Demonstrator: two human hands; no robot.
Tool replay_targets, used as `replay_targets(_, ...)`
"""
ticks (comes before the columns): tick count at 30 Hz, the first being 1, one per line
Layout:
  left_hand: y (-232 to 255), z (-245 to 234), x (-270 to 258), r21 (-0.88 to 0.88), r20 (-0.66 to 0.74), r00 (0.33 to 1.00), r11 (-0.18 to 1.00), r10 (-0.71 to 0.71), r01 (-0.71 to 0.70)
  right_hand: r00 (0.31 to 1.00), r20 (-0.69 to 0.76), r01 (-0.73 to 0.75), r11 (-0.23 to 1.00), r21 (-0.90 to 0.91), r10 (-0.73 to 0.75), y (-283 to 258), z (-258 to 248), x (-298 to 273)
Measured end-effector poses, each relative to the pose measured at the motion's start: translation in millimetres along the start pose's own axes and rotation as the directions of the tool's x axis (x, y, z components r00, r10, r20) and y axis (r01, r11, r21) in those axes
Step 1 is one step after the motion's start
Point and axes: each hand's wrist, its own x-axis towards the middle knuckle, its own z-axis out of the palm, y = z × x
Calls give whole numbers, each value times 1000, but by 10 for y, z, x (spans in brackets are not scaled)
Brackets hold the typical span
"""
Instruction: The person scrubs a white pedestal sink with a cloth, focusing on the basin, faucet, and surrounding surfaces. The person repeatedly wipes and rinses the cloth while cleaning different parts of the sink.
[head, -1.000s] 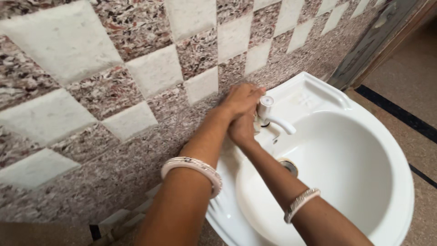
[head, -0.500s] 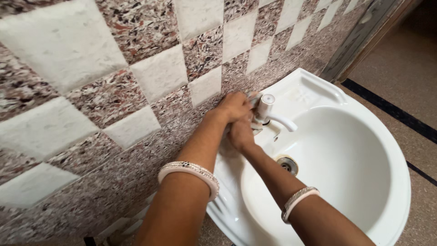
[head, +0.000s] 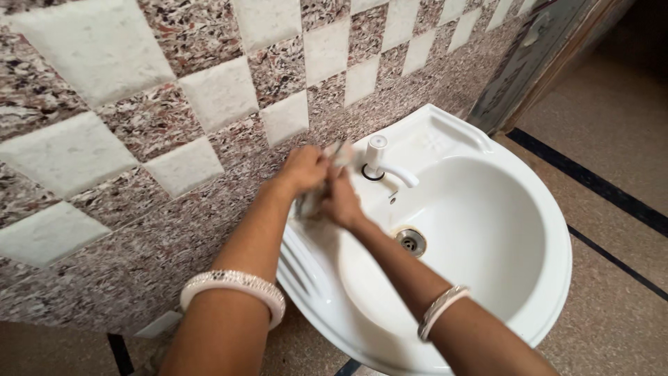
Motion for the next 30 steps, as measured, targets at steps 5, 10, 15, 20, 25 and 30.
replay_targets(5, 143, 34, 344, -133, -21, 992, 983, 127, -129, 998, -58, -32, 999, 18, 33, 161, -265, 318)
replay_targets(10, 51, 181, 402, -99, 118, 982, 986, 145, -133, 990, -136, -12, 955, -297, -30, 168, -158, 192)
replay_targets(15, 59, 214, 273, -77, 284, 958, 997, 38, -17, 970, -162, 86, 878, -471, -182, -192, -167, 107)
replay_targets(20, 26, -117, 75, 161, 240, 971, 986, 2, -42, 952, -291, -95, 995, 8, 94, -620, 226, -26)
replay_targets(25, -34, -361, -278, 207, 225, 972, 978, -74, 26, 982, -153, -109, 994, 20, 110, -802, 500, -209)
replay_targets(30, -256, -528, -688, 206, 163, 981, 976, -110, 75, 975, -149, 146, 980, -135, -165, -995, 733, -267)
